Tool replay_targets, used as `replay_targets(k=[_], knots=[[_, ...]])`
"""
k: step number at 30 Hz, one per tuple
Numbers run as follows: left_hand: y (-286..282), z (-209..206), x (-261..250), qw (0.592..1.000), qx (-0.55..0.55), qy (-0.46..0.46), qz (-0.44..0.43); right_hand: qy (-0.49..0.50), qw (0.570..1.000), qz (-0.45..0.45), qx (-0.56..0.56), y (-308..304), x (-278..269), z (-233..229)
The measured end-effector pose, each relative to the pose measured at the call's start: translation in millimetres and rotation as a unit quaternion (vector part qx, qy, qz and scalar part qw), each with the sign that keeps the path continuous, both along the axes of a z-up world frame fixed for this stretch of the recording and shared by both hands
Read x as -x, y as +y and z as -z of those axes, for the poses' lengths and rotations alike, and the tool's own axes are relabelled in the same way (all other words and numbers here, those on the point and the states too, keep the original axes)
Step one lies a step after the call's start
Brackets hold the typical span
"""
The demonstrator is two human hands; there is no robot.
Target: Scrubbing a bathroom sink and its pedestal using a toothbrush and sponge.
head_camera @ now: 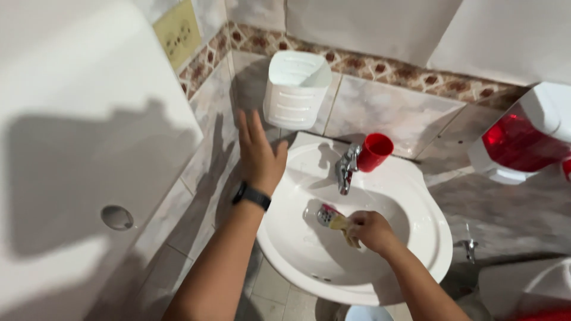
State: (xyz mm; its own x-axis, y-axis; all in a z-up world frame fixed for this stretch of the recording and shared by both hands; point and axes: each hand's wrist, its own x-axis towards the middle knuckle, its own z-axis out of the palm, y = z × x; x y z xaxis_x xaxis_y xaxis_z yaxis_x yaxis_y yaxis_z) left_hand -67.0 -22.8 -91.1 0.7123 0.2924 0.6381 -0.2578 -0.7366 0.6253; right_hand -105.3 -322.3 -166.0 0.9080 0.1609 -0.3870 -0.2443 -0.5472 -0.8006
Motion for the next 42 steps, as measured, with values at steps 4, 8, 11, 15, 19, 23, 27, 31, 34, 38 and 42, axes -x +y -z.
replay_targets(k=[4, 8, 11, 15, 19, 23, 27, 31, 34, 38, 42], knots=[[-2, 68, 40, 0.992, 0.028, 0.121, 0.036, 0.079, 0.976, -0.102, 0.178, 24, 11, 5], [-6, 115, 67, 0.979, 0.062, 0.184, 0.059, 0.033, 0.859, -0.424, 0.283, 67, 17, 21], [-11, 108, 70, 0.980, 0.097, 0.162, 0.056, 0.000, 0.873, -0.436, 0.218, 116, 8, 27], [-19, 106, 73, 0.992, 0.015, 0.125, 0.028, -0.128, 0.919, -0.326, 0.181, 150, -33, 63], [-22, 107, 82, 0.992, -0.023, 0.120, 0.023, -0.370, 0.820, -0.345, 0.267, 111, -42, 107], [-20, 103, 79, 0.993, -0.032, 0.110, 0.029, -0.090, 0.830, -0.379, 0.400, 79, -26, 84], [-21, 100, 83, 0.992, -0.038, 0.116, 0.031, -0.074, 0.858, -0.339, 0.379, 63, -25, 76], [-20, 99, 81, 0.993, -0.046, 0.109, 0.028, -0.072, 0.799, -0.391, 0.451, 88, -43, 108], [-24, 96, 87, 0.990, -0.040, 0.127, 0.040, -0.081, 0.882, -0.354, 0.300, 69, -26, 136], [-23, 100, 83, 0.989, -0.068, 0.120, 0.044, -0.211, 0.749, -0.576, 0.249, 25, -7, 102], [-25, 74, 82, 0.964, -0.188, 0.171, 0.074, 0.008, 0.824, -0.532, 0.196, 27, 13, 72]])
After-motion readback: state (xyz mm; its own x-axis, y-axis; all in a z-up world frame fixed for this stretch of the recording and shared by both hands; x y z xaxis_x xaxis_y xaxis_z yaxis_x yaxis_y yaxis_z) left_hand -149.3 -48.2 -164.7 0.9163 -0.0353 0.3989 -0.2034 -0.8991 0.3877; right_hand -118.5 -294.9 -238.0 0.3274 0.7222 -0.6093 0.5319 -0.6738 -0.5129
